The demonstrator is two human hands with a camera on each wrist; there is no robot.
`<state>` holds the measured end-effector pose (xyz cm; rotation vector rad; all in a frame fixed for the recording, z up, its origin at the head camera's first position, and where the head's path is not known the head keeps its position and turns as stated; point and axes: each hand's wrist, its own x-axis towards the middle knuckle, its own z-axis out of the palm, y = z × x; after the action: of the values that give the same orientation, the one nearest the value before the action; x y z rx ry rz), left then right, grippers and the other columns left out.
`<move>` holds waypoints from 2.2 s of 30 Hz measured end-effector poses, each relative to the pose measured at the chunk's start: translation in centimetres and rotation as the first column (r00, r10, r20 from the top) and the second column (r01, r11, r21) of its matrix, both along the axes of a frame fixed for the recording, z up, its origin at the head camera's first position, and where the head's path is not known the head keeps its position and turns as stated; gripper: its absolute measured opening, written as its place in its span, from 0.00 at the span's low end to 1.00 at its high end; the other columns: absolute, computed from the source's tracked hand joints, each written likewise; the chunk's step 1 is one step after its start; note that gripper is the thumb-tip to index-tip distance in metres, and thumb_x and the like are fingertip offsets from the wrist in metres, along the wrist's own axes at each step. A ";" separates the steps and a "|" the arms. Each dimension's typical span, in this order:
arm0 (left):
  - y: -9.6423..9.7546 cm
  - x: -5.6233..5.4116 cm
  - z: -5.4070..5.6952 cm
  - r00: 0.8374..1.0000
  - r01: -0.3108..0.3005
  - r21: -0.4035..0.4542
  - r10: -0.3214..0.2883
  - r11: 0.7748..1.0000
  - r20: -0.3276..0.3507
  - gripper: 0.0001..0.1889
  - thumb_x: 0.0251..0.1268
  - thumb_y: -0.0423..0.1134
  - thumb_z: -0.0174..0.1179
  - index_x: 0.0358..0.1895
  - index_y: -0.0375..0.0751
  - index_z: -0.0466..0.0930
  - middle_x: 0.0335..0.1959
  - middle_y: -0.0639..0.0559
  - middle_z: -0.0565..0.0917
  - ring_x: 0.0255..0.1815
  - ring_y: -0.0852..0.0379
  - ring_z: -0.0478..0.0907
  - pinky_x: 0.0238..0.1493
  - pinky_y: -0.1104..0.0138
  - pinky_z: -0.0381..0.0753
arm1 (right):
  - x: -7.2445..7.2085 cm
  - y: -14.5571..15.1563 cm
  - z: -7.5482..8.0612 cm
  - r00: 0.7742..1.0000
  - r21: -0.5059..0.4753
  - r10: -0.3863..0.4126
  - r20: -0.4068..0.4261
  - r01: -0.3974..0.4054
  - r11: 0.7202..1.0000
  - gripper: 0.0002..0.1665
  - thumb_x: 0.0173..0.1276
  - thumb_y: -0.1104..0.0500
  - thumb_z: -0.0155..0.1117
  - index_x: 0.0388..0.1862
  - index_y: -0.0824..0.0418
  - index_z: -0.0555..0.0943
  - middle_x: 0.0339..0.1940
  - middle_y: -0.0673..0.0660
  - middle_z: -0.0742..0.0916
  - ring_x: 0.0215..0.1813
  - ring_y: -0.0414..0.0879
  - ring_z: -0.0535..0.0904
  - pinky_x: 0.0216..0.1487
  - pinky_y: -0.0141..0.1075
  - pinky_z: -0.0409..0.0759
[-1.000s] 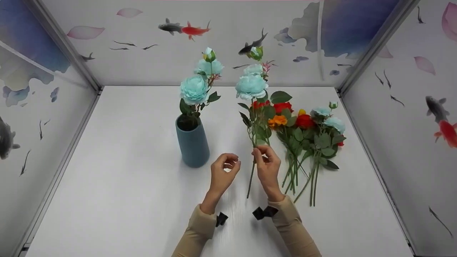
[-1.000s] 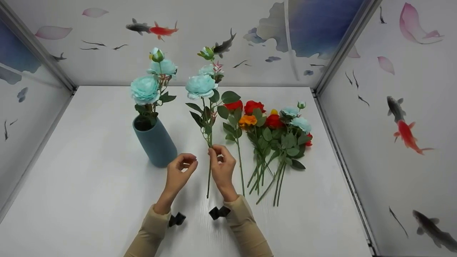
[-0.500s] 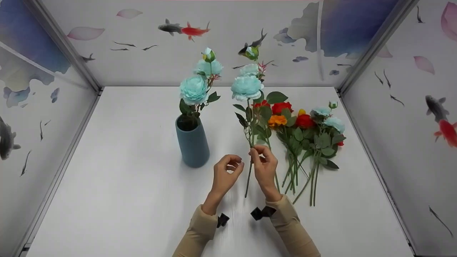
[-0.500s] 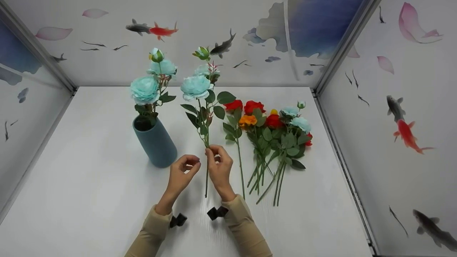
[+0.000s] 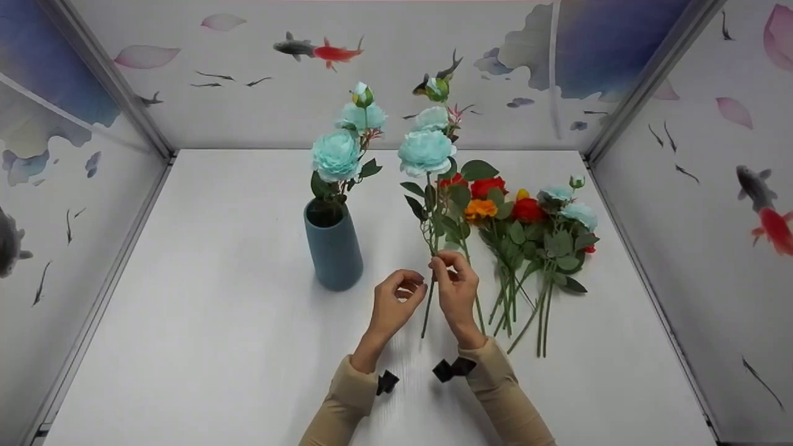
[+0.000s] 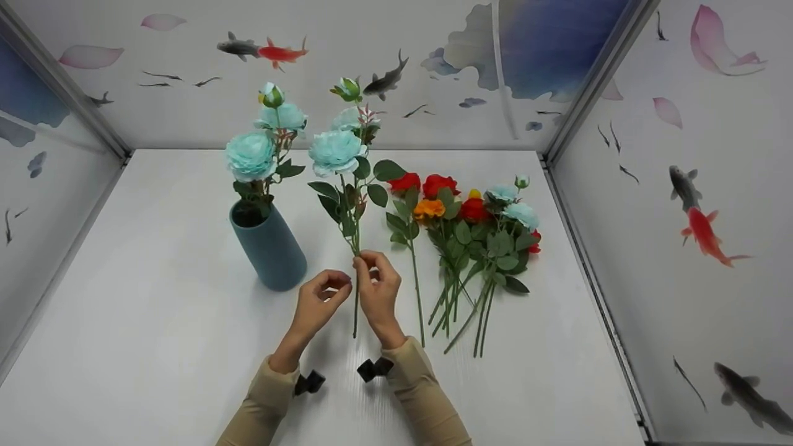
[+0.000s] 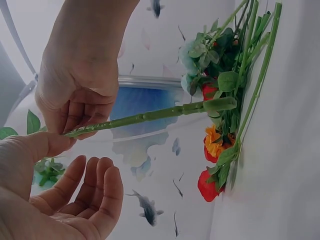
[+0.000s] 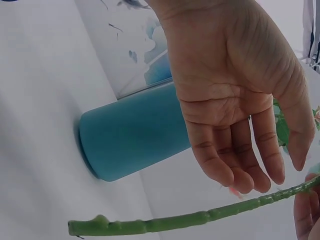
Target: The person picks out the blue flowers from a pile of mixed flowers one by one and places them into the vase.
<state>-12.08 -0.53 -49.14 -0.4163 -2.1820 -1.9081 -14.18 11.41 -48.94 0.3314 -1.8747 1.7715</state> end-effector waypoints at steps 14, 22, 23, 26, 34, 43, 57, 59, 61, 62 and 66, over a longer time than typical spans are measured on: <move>-0.1 -0.1 -0.3 1.000 0.026 0.005 -0.026 1.000 0.006 0.05 0.55 0.23 0.60 0.36 0.26 0.79 0.34 0.37 0.82 0.32 0.49 0.79 0.32 0.57 0.81 | 0.1 -0.8 0.2 1.000 -0.018 -0.005 0.018 0.006 1.000 0.04 0.64 0.76 0.54 0.35 0.79 0.76 0.26 0.68 0.79 0.24 0.48 0.74 0.27 0.31 0.74; -0.1 0.0 -0.3 1.000 0.025 -0.003 -0.025 1.000 0.015 0.03 0.56 0.23 0.59 0.34 0.27 0.80 0.32 0.39 0.82 0.32 0.49 0.80 0.32 0.58 0.81 | 0.1 -1.0 0.2 1.000 -0.014 -0.005 0.023 0.006 1.000 0.04 0.65 0.75 0.54 0.35 0.79 0.76 0.25 0.67 0.79 0.24 0.55 0.74 0.26 0.34 0.75; -0.2 0.0 -0.3 1.000 0.025 -0.006 -0.025 1.000 0.014 0.03 0.56 0.23 0.59 0.33 0.27 0.80 0.32 0.39 0.82 0.32 0.49 0.80 0.32 0.59 0.81 | 0.1 -1.0 0.2 1.000 -0.013 -0.004 0.021 0.004 1.000 0.04 0.65 0.76 0.54 0.35 0.79 0.77 0.25 0.68 0.79 0.24 0.55 0.74 0.26 0.34 0.75; -0.2 0.1 -0.3 1.000 0.025 -0.011 -0.025 1.000 0.005 0.02 0.57 0.23 0.59 0.33 0.28 0.80 0.31 0.40 0.82 0.32 0.49 0.80 0.32 0.61 0.81 | 0.1 -1.0 0.1 1.000 -0.019 0.003 0.012 -0.003 1.000 0.04 0.64 0.77 0.54 0.35 0.78 0.77 0.26 0.68 0.79 0.24 0.50 0.75 0.26 0.34 0.75; -0.2 0.0 -0.2 0.999 0.033 -0.011 -0.032 0.999 0.030 0.03 0.58 0.24 0.59 0.33 0.26 0.80 0.31 0.40 0.83 0.32 0.49 0.81 0.32 0.65 0.81 | 0.2 -1.1 0.1 1.000 -0.051 0.019 0.015 -0.019 0.999 0.04 0.64 0.78 0.53 0.35 0.79 0.76 0.26 0.69 0.78 0.26 0.52 0.75 0.27 0.30 0.75; -0.3 0.1 -0.3 0.999 0.037 -0.016 -0.036 0.999 0.018 0.02 0.56 0.22 0.59 0.32 0.26 0.80 0.29 0.40 0.83 0.30 0.52 0.80 0.28 0.68 0.80 | 0.2 -1.2 -0.1 0.999 -0.061 0.035 0.022 -0.033 0.998 0.04 0.64 0.78 0.52 0.35 0.80 0.75 0.26 0.69 0.78 0.29 0.38 0.76 0.28 0.28 0.75; -0.3 0.2 -0.2 1.000 0.018 -0.027 -0.018 0.999 0.009 0.02 0.55 0.22 0.59 0.32 0.27 0.80 0.29 0.40 0.83 0.29 0.53 0.79 0.27 0.68 0.80 | 0.2 -1.3 -0.1 1.000 -0.052 0.018 0.025 -0.017 0.999 0.04 0.64 0.78 0.53 0.34 0.80 0.75 0.25 0.69 0.78 0.27 0.37 0.75 0.28 0.28 0.75; -0.3 0.2 -0.3 1.000 0.019 -0.029 -0.019 0.999 0.009 0.03 0.55 0.22 0.59 0.32 0.28 0.80 0.29 0.40 0.83 0.29 0.53 0.79 0.27 0.67 0.81 | 0.2 -1.2 -0.2 0.999 -0.051 0.020 0.029 -0.019 0.999 0.04 0.64 0.78 0.53 0.34 0.81 0.75 0.25 0.69 0.78 0.27 0.37 0.75 0.28 0.28 0.75; -0.3 0.2 -0.3 1.000 0.021 -0.031 -0.021 0.999 0.001 0.03 0.55 0.21 0.59 0.32 0.28 0.80 0.28 0.40 0.82 0.28 0.52 0.79 0.27 0.66 0.81 | 0.1 -1.2 -0.1 0.999 -0.049 0.022 0.038 -0.020 0.999 0.04 0.64 0.77 0.53 0.34 0.81 0.76 0.25 0.69 0.78 0.27 0.40 0.76 0.28 0.28 0.75; -0.3 0.2 -0.3 1.000 0.019 -0.033 -0.020 0.999 -0.005 0.03 0.54 0.20 0.59 0.32 0.28 0.80 0.28 0.40 0.82 0.28 0.52 0.79 0.27 0.66 0.81 | 0.1 -1.1 -0.1 0.999 -0.047 0.022 0.044 -0.020 0.999 0.04 0.64 0.77 0.54 0.34 0.80 0.76 0.25 0.69 0.79 0.27 0.42 0.76 0.28 0.28 0.75; -0.4 0.1 -0.5 0.999 0.018 -0.045 -0.020 0.999 -0.042 0.04 0.53 0.19 0.59 0.32 0.27 0.79 0.28 0.39 0.82 0.28 0.51 0.80 0.26 0.66 0.81 | 0.1 -1.0 -0.1 0.997 -0.040 0.025 0.073 -0.022 0.999 0.04 0.64 0.76 0.55 0.34 0.79 0.77 0.26 0.68 0.79 0.28 0.49 0.77 0.29 0.29 0.75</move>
<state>-11.94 -0.89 -49.62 -0.4825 -2.2046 -1.8466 -14.07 10.36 -49.03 0.2782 -1.8906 1.8572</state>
